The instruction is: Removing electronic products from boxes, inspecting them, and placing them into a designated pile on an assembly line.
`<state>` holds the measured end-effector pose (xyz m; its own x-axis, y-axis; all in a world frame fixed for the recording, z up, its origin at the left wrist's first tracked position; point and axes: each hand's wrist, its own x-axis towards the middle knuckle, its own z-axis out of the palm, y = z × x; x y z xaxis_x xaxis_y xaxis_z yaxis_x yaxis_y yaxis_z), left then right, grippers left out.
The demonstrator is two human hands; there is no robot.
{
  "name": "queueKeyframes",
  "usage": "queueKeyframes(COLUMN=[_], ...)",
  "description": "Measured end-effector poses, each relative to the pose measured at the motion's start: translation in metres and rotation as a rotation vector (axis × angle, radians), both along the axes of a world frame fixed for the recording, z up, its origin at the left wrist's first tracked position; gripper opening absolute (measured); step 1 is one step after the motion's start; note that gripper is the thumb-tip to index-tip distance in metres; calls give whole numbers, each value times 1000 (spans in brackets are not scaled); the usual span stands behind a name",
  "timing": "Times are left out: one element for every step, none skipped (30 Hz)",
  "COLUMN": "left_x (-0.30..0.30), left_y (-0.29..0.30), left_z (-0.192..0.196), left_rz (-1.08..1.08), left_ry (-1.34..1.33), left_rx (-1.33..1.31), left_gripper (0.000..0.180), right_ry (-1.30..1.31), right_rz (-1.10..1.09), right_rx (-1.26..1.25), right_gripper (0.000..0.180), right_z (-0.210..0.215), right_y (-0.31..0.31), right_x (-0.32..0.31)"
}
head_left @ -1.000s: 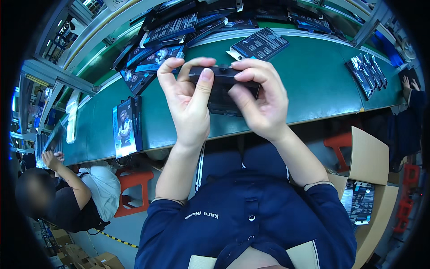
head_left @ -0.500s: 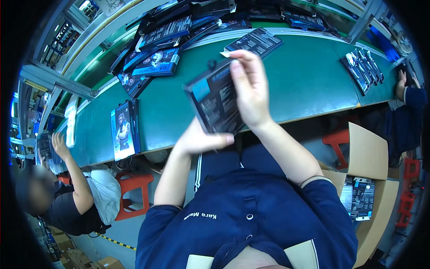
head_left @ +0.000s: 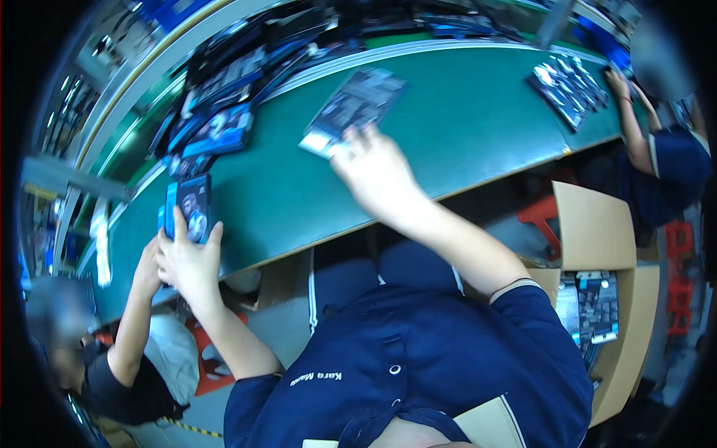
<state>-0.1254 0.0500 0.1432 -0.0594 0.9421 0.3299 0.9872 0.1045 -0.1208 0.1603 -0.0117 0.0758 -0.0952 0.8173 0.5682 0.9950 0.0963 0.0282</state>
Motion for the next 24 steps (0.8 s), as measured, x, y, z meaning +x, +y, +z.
queueKeyframes(left_x=[0, 1, 7, 14, 27, 40, 56, 70, 86, 92, 101, 112, 119, 133, 139, 143, 141, 136, 139, 148, 156, 166, 178, 183], left_y=[2, 5, 8, 6, 5, 2, -2, -7, -15, -12, -9, -9, -14, -23, -37, -53, -58, -60, -53, -43, -32, -20, -9, -5], left_z=[-5, -11, -14, -18, -25, -30, -34, -30, -16, -23, -27, -27, -25, -20, -15, -6, 2, 7, 4, 8, 4, -4, -11, -15], left_rz=[-8, -20, 16, 30, -83, -192, -490, -771, -945, -1054, -1073, -1095, -1088, -1100, -1108, -1124, -1209, -1295, -1399, -1451, -1462, -1481, -1521, -1542], left_ry=[6, 11, 97, 192, 225, 257, 83, -22, -32, 62, 8, -46, -46, -48, -28, -3, 10, 23, -18, -24, -72, -115, -156, -257], left_rx=[-20, -41, -125, -134, -54, 28, 45, -39, -225, -225, -261, -293, -330, -362, -388, -441, -488, -536, -495, -474, -431, -382, -469, -532], left_gripper=[79, 79, 82, 80, 78, 75, 71, 72, 73, 74, 73, 73, 73, 73, 76, 84, 88, 92, 94, 88, 86, 84, 83, 87], right_ry=[30, 99, 138, 180, 233, 288, 444, 594, 711, 734, 586, 389, 307, 32, 123, 216, 270, 324, 525, 589, 487, 383, 563, 747], right_rz=[107, 224, 264, 316, 349, 385, 475, 441, 279, 115, -112, -398, -718, -1021, -1128, -1223, -1189, -1156, -1204, -1247, -1354, -1464, -1519, -1565], right_rx=[-14, -51, -58, -63, -89, -113, -125, -86, -61, 60, 220, 385, 303, 347, 235, 114, 65, 16, -147, -67, 50, 177, 247, 318], right_gripper=[22, 20, 20, 20, 19, 19, 20, 24, 22, 19, 17, 18, 26, 37, 41, 45, 45, 46, 42, 41, 54, 69, 87, 106], right_z=[-2, 3, 3, 2, 2, 3, 3, 10, 17, 20, 18, 12, 13, -10, -23, -31, -29, -16, 1, 11, 7, 5, -2, -18], right_y=[-10, -22, -27, -32, -32, -27, -22, -23, -24, -24, -30, -42, -58, -81, -101, -112, -114, -115, -118, -119, -120, -121, -125, -135], right_x=[-8, -12, -8, -3, 9, 28, 54, 79, 111, 151, 197, 246, 276, 315, 335, 341, 328, 315, 316, 307, 292, 282, 293, 312])
